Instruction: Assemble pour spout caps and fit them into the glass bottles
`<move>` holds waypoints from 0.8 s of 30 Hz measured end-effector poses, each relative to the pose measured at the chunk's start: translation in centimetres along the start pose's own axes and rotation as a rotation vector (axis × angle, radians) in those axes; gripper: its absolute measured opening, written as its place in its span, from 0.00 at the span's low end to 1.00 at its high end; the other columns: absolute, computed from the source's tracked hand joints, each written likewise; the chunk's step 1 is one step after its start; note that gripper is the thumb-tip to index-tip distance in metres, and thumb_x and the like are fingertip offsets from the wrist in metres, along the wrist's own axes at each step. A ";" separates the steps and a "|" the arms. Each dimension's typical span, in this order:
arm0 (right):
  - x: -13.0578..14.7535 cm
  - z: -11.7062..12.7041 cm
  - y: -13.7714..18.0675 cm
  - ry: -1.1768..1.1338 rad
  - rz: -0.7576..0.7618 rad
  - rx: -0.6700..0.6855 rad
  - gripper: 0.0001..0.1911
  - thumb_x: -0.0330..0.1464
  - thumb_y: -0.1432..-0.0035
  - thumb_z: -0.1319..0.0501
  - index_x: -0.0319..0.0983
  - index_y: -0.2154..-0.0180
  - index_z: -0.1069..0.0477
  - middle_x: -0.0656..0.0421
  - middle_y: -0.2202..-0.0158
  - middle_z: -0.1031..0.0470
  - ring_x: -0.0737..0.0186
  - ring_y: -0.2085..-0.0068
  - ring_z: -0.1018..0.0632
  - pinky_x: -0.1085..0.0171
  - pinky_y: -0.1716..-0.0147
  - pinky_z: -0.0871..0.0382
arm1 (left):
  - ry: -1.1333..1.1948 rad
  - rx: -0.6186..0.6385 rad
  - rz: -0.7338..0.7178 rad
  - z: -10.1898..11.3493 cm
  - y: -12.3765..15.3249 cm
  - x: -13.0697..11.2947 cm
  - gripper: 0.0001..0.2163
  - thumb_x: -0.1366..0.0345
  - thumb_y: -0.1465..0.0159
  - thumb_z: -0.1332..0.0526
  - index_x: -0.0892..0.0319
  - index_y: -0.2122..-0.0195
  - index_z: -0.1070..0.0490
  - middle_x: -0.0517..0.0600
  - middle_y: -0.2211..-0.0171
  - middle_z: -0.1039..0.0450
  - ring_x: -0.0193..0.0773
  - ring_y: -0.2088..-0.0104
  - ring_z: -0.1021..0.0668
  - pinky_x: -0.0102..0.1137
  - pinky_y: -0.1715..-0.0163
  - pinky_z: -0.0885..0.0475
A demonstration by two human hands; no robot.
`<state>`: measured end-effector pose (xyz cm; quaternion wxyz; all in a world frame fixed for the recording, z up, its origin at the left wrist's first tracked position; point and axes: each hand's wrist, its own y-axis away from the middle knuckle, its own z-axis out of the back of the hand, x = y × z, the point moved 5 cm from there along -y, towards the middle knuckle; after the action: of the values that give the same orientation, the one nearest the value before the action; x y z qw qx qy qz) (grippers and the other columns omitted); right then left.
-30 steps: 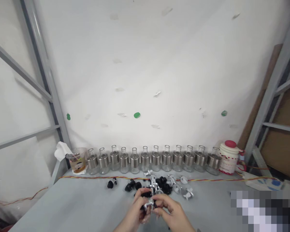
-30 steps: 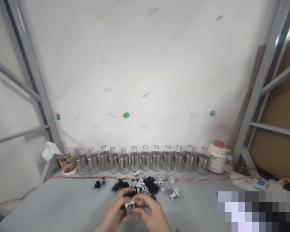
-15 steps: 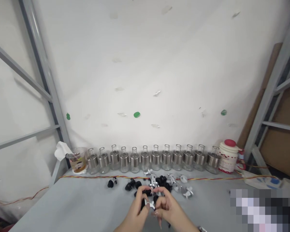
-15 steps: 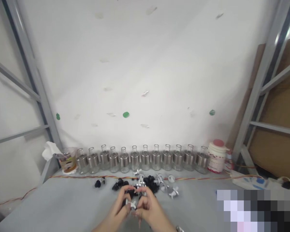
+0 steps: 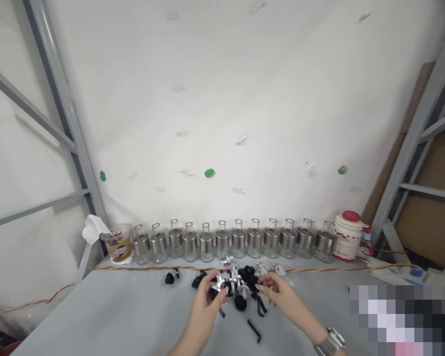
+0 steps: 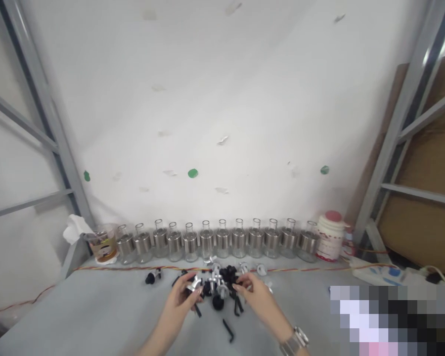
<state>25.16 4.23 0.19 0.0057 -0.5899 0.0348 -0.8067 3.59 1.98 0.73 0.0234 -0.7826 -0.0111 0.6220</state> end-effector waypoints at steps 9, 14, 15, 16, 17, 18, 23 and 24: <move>-1.6 -0.8 1.0 0.323 0.043 0.166 0.12 0.23 0.68 0.38 0.38 0.74 0.31 0.65 0.76 0.34 0.68 0.75 0.33 0.69 0.75 0.40 | 0.297 -0.091 0.276 1.1 -1.5 2.3 0.16 0.67 0.65 0.27 0.65 0.76 0.29 0.52 0.77 0.25 0.39 0.74 0.22 0.29 0.71 0.29; -1.5 -0.9 1.0 0.322 0.057 0.183 0.07 0.23 0.63 0.42 0.38 0.77 0.33 0.65 0.79 0.33 0.66 0.75 0.31 0.69 0.75 0.40 | 0.304 -0.055 0.320 0.8 -0.7 1.3 0.10 0.71 0.58 0.30 0.65 0.76 0.28 0.52 0.77 0.25 0.37 0.73 0.22 0.29 0.68 0.28; -1.7 -0.9 0.8 0.321 0.045 0.177 0.06 0.23 0.61 0.42 0.38 0.77 0.34 0.65 0.81 0.34 0.66 0.76 0.31 0.69 0.76 0.40 | 0.298 -0.038 0.327 0.6 -0.6 1.1 0.09 0.71 0.58 0.30 0.65 0.75 0.28 0.53 0.77 0.24 0.37 0.73 0.23 0.28 0.68 0.28; -1.9 -0.9 0.7 0.326 0.033 0.169 0.05 0.23 0.60 0.43 0.38 0.78 0.35 0.65 0.82 0.34 0.66 0.77 0.31 0.69 0.77 0.41 | 0.289 -0.018 0.335 0.5 -0.5 1.1 0.09 0.71 0.58 0.31 0.65 0.75 0.28 0.53 0.76 0.24 0.37 0.73 0.23 0.28 0.68 0.29; -2.0 -1.0 0.6 0.333 0.031 0.159 0.05 0.23 0.60 0.43 0.39 0.78 0.35 0.65 0.82 0.34 0.66 0.78 0.31 0.69 0.77 0.41 | 0.276 0.000 0.344 0.3 -0.4 1.1 0.10 0.70 0.59 0.30 0.65 0.76 0.28 0.53 0.76 0.24 0.36 0.74 0.23 0.28 0.69 0.29; -2.0 -1.0 0.5 0.340 0.035 0.145 0.05 0.24 0.60 0.43 0.39 0.78 0.35 0.65 0.82 0.33 0.65 0.78 0.31 0.68 0.77 0.41 | 0.265 0.013 0.347 0.2 -0.4 1.3 0.10 0.70 0.59 0.30 0.65 0.75 0.28 0.53 0.76 0.24 0.36 0.75 0.23 0.28 0.70 0.29; -0.8 -1.1 0.8 0.382 0.129 0.067 0.03 0.26 0.58 0.42 0.40 0.78 0.34 0.62 0.77 0.30 0.61 0.72 0.30 0.65 0.71 0.41 | 0.225 -0.008 0.352 0.2 -0.7 2.6 0.12 0.68 0.60 0.31 0.64 0.75 0.29 0.51 0.79 0.25 0.35 0.78 0.25 0.28 0.76 0.31; -0.5 -1.0 0.8 0.373 0.148 0.042 0.02 0.27 0.58 0.42 0.40 0.78 0.34 0.61 0.77 0.30 0.61 0.72 0.30 0.65 0.70 0.41 | 0.215 -0.017 0.357 0.3 -0.7 2.9 0.11 0.68 0.61 0.31 0.64 0.76 0.29 0.50 0.81 0.26 0.35 0.79 0.25 0.28 0.78 0.32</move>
<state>24.31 3.51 -0.68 0.0707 -0.4260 0.0615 -0.8999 3.99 2.85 -2.08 -0.0926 -0.8343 0.1251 0.5289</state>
